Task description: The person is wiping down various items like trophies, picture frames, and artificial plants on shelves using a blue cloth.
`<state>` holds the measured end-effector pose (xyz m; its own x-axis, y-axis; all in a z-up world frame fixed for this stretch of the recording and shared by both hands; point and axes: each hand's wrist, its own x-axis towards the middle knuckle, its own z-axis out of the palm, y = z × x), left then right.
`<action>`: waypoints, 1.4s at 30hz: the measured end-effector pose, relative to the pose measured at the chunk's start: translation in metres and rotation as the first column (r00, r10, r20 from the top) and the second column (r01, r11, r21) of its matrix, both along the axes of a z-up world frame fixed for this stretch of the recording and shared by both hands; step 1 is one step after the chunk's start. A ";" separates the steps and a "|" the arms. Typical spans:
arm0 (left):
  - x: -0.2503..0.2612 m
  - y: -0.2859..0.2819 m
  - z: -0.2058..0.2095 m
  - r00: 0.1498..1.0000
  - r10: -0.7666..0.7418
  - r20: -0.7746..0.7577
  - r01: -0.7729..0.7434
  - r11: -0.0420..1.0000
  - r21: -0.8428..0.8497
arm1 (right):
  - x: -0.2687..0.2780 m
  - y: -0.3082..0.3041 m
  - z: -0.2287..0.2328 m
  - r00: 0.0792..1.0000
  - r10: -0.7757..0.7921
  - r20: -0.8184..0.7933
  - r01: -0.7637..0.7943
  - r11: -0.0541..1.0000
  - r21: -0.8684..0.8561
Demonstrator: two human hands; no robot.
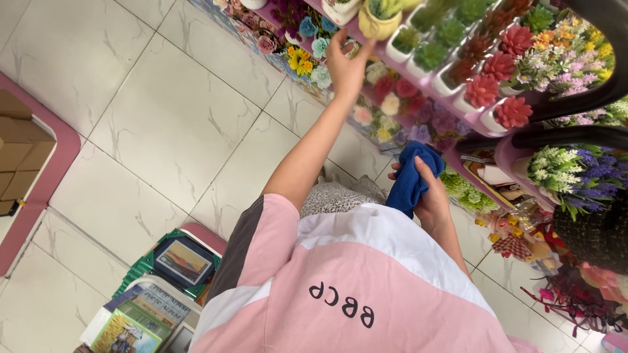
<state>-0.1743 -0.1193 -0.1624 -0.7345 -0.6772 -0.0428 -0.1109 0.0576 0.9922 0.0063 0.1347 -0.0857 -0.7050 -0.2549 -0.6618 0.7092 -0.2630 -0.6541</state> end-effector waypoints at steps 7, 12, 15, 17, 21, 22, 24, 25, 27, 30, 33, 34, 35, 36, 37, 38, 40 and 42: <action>-0.036 0.012 0.017 0.994 -0.072 0.084 0.071 0.997 0.015 | 0.000 -0.026 -0.004 0.996 -0.084 0.007 0.084 0.996 0.025; -0.047 0.019 0.030 0.965 -0.045 0.259 0.061 0.997 -0.053 | 0.003 -0.032 -0.012 0.988 -0.154 0.028 0.154 0.988 0.014; -0.050 0.021 0.038 0.919 -0.021 0.395 0.036 0.999 -0.031 | 0.005 -0.035 -0.015 0.982 -0.184 0.037 0.184 0.983 0.010; -0.051 0.025 0.032 0.939 0.035 0.341 -0.006 0.996 -0.085 | 0.006 -0.038 -0.014 0.977 -0.205 0.049 0.205 0.979 0.020; -0.056 0.032 0.032 0.935 0.067 0.349 -0.016 0.989 -0.149 | 0.007 -0.042 -0.015 0.971 -0.232 0.062 0.230 0.973 0.031; -0.059 0.033 0.027 0.937 0.078 0.339 -0.026 0.987 -0.156 | 0.007 -0.042 -0.016 0.970 -0.234 0.064 0.233 0.972 0.029; -0.061 0.034 0.018 0.940 0.087 0.329 -0.034 0.986 -0.162 | 0.008 -0.042 -0.020 0.969 -0.239 0.065 0.238 0.971 0.028; -0.061 0.035 0.014 0.949 0.094 0.300 -0.043 0.985 -0.169 | 0.009 -0.042 -0.021 0.969 -0.239 0.059 0.238 0.971 0.020; -0.060 0.036 0.017 0.958 0.096 0.270 -0.049 0.983 -0.176 | 0.009 -0.041 -0.025 0.969 -0.243 0.051 0.242 0.970 0.013; -0.052 0.032 0.031 0.956 0.065 0.286 -0.028 0.991 -0.130 | 0.009 -0.040 -0.027 0.966 -0.255 0.053 0.255 0.967 0.007; -0.047 0.030 0.029 0.966 0.059 0.250 -0.004 0.977 -0.215 | 0.010 -0.039 -0.028 0.963 -0.260 0.077 0.259 0.966 0.017; -0.047 0.029 0.026 0.976 0.056 0.210 -0.012 0.978 -0.206 | 0.009 -0.040 -0.028 0.963 -0.256 0.086 0.256 0.967 0.016; -0.047 0.028 0.024 0.984 0.054 0.169 -0.020 0.980 -0.198 | 0.008 -0.040 -0.029 0.963 -0.253 0.095 0.253 0.967 0.015; -0.046 0.028 0.026 0.984 0.055 0.170 -0.020 0.980 -0.200 | 0.008 -0.040 -0.029 0.963 -0.253 0.096 0.253 0.967 0.013; -0.045 0.028 0.029 0.991 0.068 0.114 -0.046 0.983 -0.180 | 0.007 -0.040 -0.030 0.963 -0.249 0.100 0.250 0.968 0.005; -0.043 0.029 0.031 0.995 0.081 0.059 -0.070 0.985 -0.159 | 0.007 -0.041 -0.031 0.963 -0.247 0.104 0.249 0.969 -0.002; -0.036 0.029 0.043 0.997 0.081 -0.004 -0.081 0.983 -0.163 | 0.006 -0.040 -0.035 0.964 -0.244 0.105 0.247 0.969 -0.019; -0.029 0.028 0.055 0.994 0.079 -0.069 -0.090 0.982 -0.165 | 0.004 -0.039 -0.039 0.964 -0.242 0.106 0.247 0.968 -0.035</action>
